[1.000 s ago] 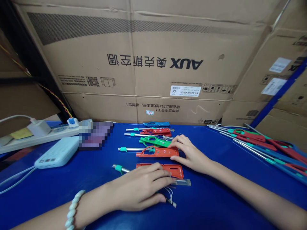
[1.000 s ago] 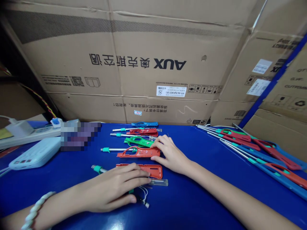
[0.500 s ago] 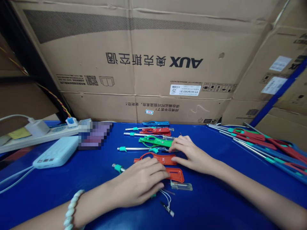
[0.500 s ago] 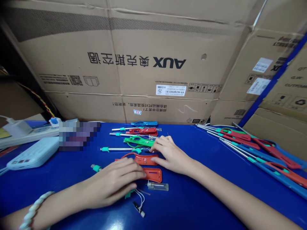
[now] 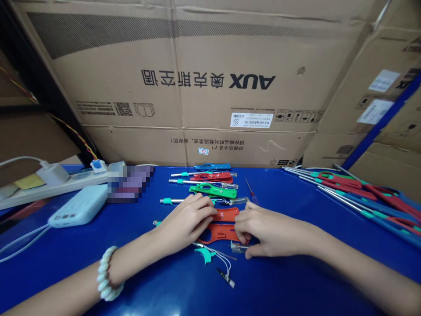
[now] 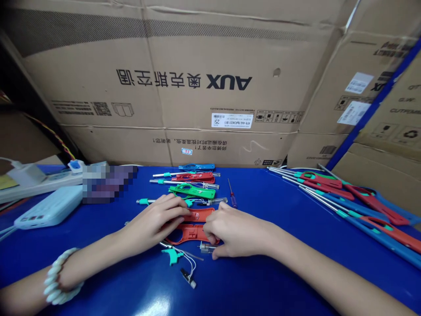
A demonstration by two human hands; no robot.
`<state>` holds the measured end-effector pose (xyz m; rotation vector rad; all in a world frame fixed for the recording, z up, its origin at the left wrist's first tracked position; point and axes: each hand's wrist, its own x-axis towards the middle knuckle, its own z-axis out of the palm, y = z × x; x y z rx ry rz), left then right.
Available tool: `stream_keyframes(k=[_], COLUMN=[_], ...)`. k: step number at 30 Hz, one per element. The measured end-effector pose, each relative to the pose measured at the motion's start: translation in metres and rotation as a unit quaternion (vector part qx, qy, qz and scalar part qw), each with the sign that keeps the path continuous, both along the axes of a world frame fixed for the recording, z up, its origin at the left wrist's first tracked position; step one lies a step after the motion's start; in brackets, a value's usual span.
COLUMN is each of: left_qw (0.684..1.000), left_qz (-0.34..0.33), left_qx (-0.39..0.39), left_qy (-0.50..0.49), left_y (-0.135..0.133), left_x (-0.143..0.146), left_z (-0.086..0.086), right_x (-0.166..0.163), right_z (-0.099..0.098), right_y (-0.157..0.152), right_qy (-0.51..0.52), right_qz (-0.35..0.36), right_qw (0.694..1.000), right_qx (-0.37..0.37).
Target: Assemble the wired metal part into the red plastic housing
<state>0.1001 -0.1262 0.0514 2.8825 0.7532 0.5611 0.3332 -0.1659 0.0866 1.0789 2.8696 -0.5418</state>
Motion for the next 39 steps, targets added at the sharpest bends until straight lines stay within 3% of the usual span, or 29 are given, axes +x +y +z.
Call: stream_keyframes(k=[19,23,26,29,34,39], left_qw=[0.991,0.994,1.000,0.983,0.903,0.813], left_qz=[0.003,0.013,0.016,0.015,0.007,0.031], left_qx=[0.084,0.075,0.002,-0.131,-0.316,-0.468], left_qy=[0.101,0.079,-0.016,-0.130,-0.290,-0.346], left_y=[0.021,0.019,0.016,0.013,0.013,0.018], left_x=[0.038,0.041,0.037,0.030,0.019,0.015], left_z=[0.001,0.004,0.008,0.008,0.002,-0.001], right_x=[0.001,0.000,0.000,0.001,0.004,0.005], right_z=[-0.005,-0.007,-0.008,-0.006,0.002,0.002], right_y=[0.001,-0.001,0.000,0.001,0.004,0.009], right_qy=[-0.013,-0.010,-0.008,0.011,0.105,0.200], right_qz=[0.001,0.003,0.002,-0.001,-0.031,-0.086], right_qw=[0.999,0.999,0.998,0.997,0.993,0.976], right_qx=[0.035,0.049,0.062,0.071,0.048,0.001])
